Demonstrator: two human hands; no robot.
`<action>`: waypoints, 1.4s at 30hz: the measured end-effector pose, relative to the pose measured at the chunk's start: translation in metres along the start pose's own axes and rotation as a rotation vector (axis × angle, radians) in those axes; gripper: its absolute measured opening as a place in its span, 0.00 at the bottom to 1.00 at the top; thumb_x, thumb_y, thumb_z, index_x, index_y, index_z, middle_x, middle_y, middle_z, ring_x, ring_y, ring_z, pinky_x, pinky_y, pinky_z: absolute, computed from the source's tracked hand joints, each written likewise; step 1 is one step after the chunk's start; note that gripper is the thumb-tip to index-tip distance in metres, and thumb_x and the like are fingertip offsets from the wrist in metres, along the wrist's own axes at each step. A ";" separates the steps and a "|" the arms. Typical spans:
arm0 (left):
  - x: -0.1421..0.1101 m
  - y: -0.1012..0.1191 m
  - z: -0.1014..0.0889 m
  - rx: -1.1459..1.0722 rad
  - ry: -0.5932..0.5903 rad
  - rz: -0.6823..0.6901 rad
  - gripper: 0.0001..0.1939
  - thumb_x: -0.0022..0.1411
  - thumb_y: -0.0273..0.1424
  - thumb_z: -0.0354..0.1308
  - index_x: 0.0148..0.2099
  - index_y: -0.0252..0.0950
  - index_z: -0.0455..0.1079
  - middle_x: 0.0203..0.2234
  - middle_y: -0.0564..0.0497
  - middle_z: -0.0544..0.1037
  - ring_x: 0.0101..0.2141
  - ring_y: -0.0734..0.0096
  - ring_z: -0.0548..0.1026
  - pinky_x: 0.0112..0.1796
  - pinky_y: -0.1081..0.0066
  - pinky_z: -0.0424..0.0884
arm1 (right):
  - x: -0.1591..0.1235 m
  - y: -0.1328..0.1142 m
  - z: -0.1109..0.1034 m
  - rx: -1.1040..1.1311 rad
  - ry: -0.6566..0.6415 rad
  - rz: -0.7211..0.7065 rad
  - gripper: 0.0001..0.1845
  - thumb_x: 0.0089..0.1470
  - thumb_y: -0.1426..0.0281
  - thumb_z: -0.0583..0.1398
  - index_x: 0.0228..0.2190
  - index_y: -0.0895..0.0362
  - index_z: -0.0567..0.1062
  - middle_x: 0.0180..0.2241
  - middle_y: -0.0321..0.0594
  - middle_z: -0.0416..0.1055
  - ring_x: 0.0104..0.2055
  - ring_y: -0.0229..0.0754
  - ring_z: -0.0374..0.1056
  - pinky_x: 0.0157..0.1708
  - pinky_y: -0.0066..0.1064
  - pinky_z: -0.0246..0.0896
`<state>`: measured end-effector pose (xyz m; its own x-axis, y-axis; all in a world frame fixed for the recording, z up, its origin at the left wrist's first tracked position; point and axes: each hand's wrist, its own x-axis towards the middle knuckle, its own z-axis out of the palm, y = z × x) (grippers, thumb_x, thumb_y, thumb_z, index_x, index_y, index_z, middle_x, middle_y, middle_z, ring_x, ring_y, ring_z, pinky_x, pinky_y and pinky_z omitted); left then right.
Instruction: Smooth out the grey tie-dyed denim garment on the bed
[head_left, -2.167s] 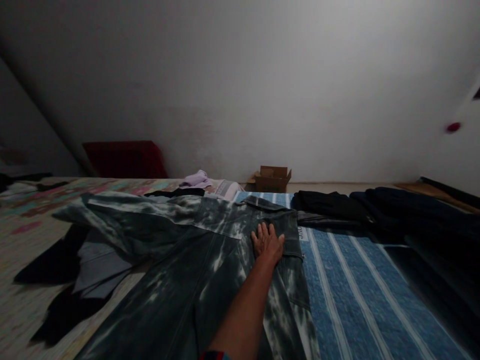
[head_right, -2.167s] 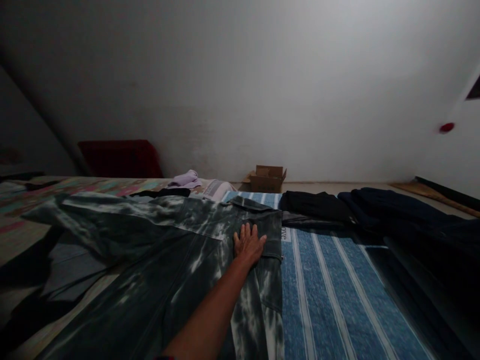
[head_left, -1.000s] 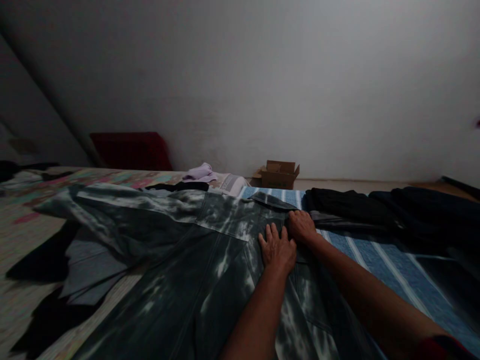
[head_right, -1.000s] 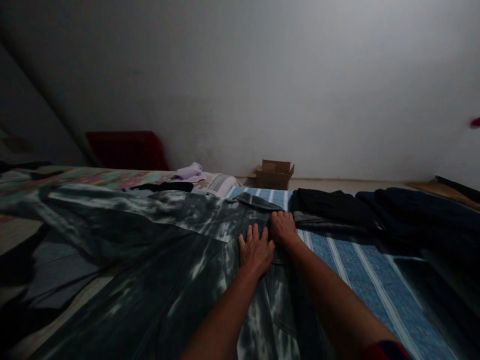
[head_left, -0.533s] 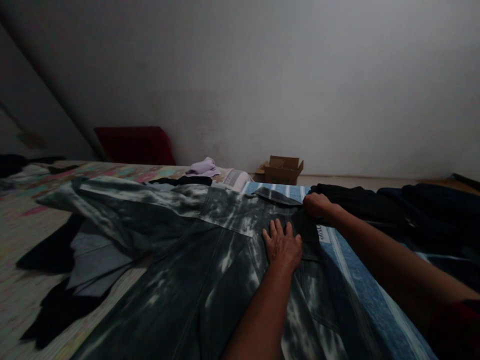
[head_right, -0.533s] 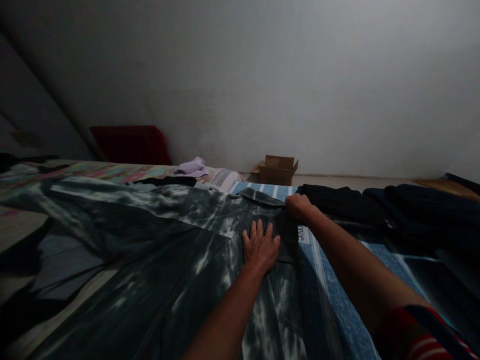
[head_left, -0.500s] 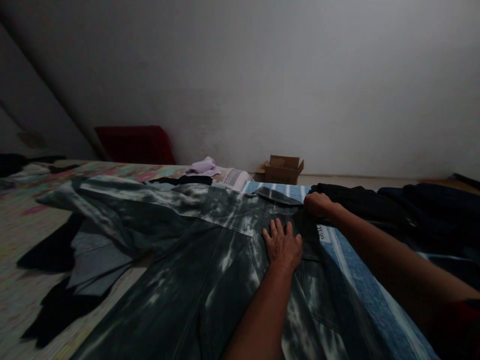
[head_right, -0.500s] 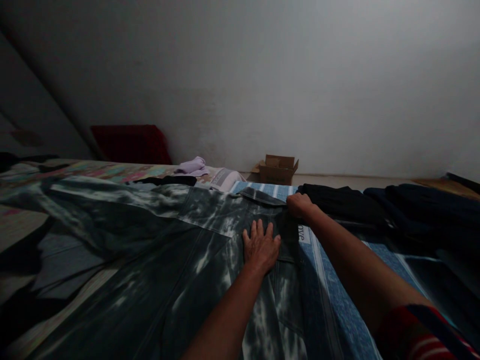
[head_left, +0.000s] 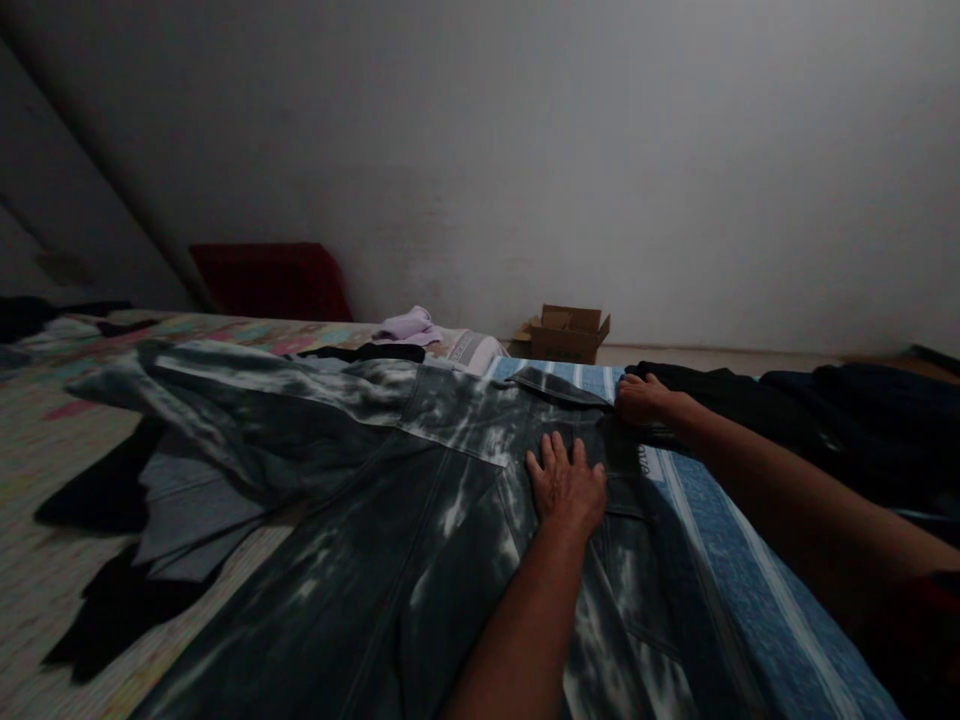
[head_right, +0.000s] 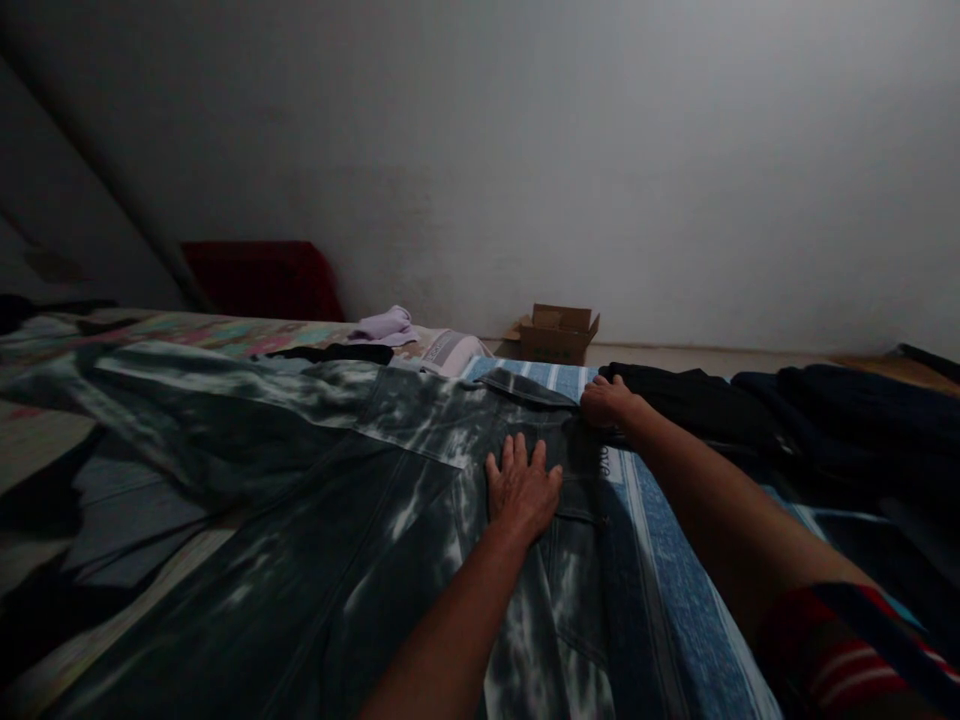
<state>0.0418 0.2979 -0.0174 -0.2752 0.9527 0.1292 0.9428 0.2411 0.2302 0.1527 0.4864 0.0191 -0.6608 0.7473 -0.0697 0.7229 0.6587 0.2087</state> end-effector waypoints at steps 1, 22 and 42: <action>0.000 0.000 0.000 0.004 0.003 -0.003 0.28 0.66 0.44 0.44 0.64 0.39 0.59 0.65 0.39 0.55 0.65 0.53 0.48 0.60 0.46 0.44 | -0.001 -0.001 -0.001 -0.036 -0.035 -0.019 0.08 0.52 0.77 0.57 0.31 0.60 0.77 0.42 0.54 0.72 0.51 0.54 0.62 0.50 0.48 0.55; 0.061 0.007 -0.022 0.067 0.076 0.080 0.14 0.64 0.32 0.50 0.49 0.34 0.70 0.50 0.41 0.72 0.54 0.56 0.64 0.57 0.52 0.55 | -0.021 -0.012 -0.010 -0.058 -0.034 -0.012 0.16 0.58 0.73 0.51 0.40 0.61 0.77 0.45 0.54 0.71 0.50 0.51 0.63 0.52 0.44 0.47; 0.093 -0.011 -0.011 0.084 -0.050 0.119 0.15 0.62 0.30 0.50 0.47 0.32 0.72 0.47 0.40 0.72 0.50 0.57 0.67 0.49 0.63 0.67 | -0.012 -0.011 -0.008 -0.050 -0.051 0.064 0.15 0.57 0.71 0.53 0.40 0.63 0.76 0.46 0.58 0.72 0.51 0.55 0.65 0.52 0.48 0.48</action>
<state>0.0034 0.3817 0.0027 -0.1532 0.9829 0.1017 0.9811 0.1389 0.1346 0.1514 0.4696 0.0251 -0.6017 0.7919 -0.1040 0.7512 0.6054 0.2630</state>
